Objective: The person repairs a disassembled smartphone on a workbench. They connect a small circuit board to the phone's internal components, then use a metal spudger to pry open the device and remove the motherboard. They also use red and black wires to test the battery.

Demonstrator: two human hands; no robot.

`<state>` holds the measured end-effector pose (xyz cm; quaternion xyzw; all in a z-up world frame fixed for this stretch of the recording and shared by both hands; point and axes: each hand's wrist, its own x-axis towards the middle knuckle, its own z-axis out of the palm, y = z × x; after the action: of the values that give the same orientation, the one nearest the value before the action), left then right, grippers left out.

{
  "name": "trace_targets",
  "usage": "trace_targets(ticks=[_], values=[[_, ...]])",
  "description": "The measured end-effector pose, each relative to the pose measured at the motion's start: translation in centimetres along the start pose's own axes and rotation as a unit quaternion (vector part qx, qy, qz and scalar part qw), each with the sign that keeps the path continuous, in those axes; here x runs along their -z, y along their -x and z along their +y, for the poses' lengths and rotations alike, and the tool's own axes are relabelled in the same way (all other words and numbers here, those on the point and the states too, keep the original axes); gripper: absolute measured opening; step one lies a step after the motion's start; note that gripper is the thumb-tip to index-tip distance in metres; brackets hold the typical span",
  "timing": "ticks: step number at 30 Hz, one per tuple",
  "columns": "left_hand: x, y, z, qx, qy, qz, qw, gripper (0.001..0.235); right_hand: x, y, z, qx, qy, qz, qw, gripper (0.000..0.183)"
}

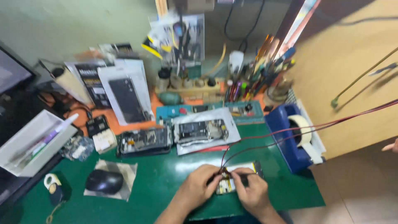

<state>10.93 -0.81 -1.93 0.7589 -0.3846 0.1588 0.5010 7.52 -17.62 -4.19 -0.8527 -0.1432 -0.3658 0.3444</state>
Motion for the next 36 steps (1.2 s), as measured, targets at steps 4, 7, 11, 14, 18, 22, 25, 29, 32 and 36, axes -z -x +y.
trace_targets(ticks=[4, 7, 11, 14, 18, 22, 25, 29, 32, 36], values=[[0.5, 0.0, 0.7, 0.059, 0.030, -0.046, 0.997, 0.010, -0.4, 0.4, 0.5, -0.015, -0.048, 0.021, 0.999, 0.009], [0.3, 0.5, 0.3, 0.092, 0.040, -0.067, 0.993, 0.014, -0.5, 0.8, 0.7, -0.014, -0.047, 0.028, 0.998, 0.011], [-0.2, 1.0, -0.4, 0.118, 0.044, -0.069, 0.990, 0.019, -0.8, 0.9, 0.1, -0.080, -0.012, 0.043, 0.996, 0.009], [-0.3, 0.9, -0.4, 0.136, 0.032, -0.074, 0.987, 0.019, -0.6, 0.8, -0.8, -0.188, -0.007, 0.022, 0.982, 0.007], [0.0, 0.5, 0.4, 0.184, 0.034, -0.091, 0.978, 0.019, -0.6, 0.6, -1.1, -0.192, -0.011, 0.031, 0.981, 0.005], [0.3, 0.1, 1.2, 0.209, 0.037, -0.088, 0.973, 0.017, -0.5, 0.3, -2.1, -0.266, -0.026, 0.026, 0.963, 0.005], [0.4, -0.1, 1.4, 0.219, 0.041, -0.090, 0.971, 0.015, -0.6, 0.3, -2.2, -0.290, -0.022, 0.029, 0.956, 0.004], [0.1, 0.2, 0.9, 0.194, 0.045, -0.079, 0.977, 0.013, -1.0, 0.5, -1.9, -0.273, -0.025, 0.054, 0.960, 0.002], [0.5, -0.2, 1.8, 0.219, 0.040, -0.094, 0.970, 0.013, -1.3, 0.7, -1.8, -0.272, -0.031, 0.068, 0.959, 0.001], [0.4, -0.1, 1.5, 0.222, 0.041, -0.093, 0.970, 0.013, -1.3, 0.5, -2.2, -0.283, -0.023, 0.074, 0.956, 0.002]])
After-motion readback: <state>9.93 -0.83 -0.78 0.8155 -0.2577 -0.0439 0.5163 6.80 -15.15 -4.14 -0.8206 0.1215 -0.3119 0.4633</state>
